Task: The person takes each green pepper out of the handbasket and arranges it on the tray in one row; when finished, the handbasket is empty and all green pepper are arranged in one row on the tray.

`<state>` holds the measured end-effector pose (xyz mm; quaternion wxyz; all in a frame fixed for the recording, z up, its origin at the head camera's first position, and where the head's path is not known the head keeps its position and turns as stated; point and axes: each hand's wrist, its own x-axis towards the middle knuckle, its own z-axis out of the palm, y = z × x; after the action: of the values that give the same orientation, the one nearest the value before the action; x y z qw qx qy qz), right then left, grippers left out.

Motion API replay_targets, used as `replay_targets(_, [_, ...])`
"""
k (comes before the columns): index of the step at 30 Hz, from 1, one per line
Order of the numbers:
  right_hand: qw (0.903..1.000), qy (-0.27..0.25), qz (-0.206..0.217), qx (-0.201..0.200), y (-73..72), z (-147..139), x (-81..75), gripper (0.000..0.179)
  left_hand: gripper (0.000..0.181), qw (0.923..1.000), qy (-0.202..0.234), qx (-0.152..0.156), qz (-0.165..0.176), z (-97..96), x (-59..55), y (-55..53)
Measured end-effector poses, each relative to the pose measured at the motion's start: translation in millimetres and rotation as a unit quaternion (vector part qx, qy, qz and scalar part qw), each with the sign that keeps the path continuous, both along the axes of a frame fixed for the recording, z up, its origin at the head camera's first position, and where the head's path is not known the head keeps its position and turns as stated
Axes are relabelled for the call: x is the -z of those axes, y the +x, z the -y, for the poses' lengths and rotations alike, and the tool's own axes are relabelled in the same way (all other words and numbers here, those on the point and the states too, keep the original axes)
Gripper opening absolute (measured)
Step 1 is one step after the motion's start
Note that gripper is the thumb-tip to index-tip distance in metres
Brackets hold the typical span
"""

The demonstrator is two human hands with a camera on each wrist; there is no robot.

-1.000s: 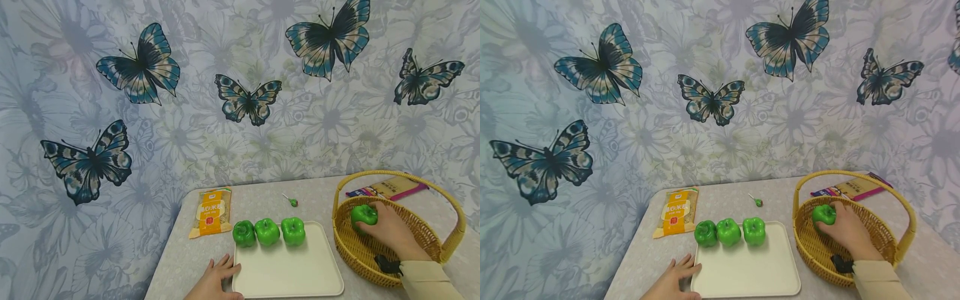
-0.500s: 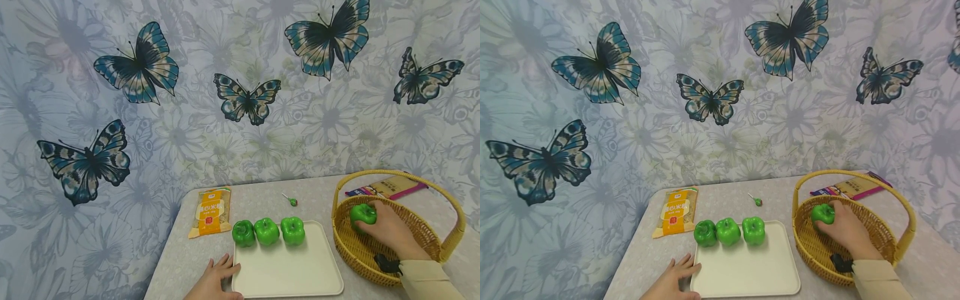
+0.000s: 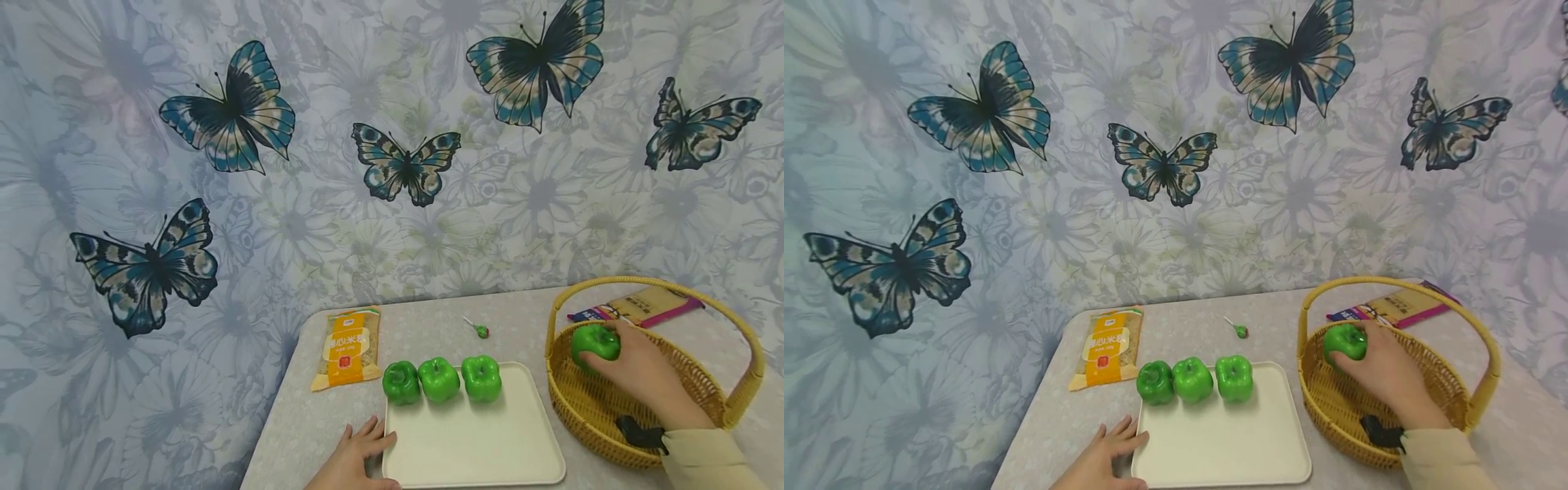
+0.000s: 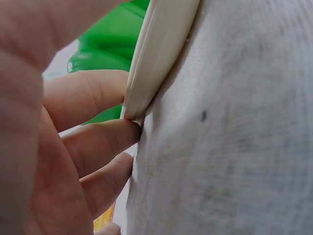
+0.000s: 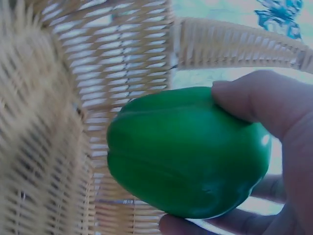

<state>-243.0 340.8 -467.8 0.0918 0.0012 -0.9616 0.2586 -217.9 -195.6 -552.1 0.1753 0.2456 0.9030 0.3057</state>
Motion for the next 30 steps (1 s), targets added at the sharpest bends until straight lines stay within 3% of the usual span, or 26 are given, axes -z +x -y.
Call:
replay_targets(14, [0.9958,-0.004,-0.062,-0.067,27.1,38,-36.5,0.081,0.076,0.9999,-0.01,-0.006,0.002,-0.3,-1.1,-0.7])
replay_targets(20, [0.9917,-0.019,-0.072,-0.105,29.0,52,-35.9,0.077,0.077,1.0,-0.006,-0.006,0.002,-2.0,-1.6,0.2])
replay_targets(30, [0.978,-0.005,-0.085,-0.19,16.8,66,-28.4,0.071,0.077,1.0,-0.003,-0.002,-0.009,-2.8,-1.9,1.8])
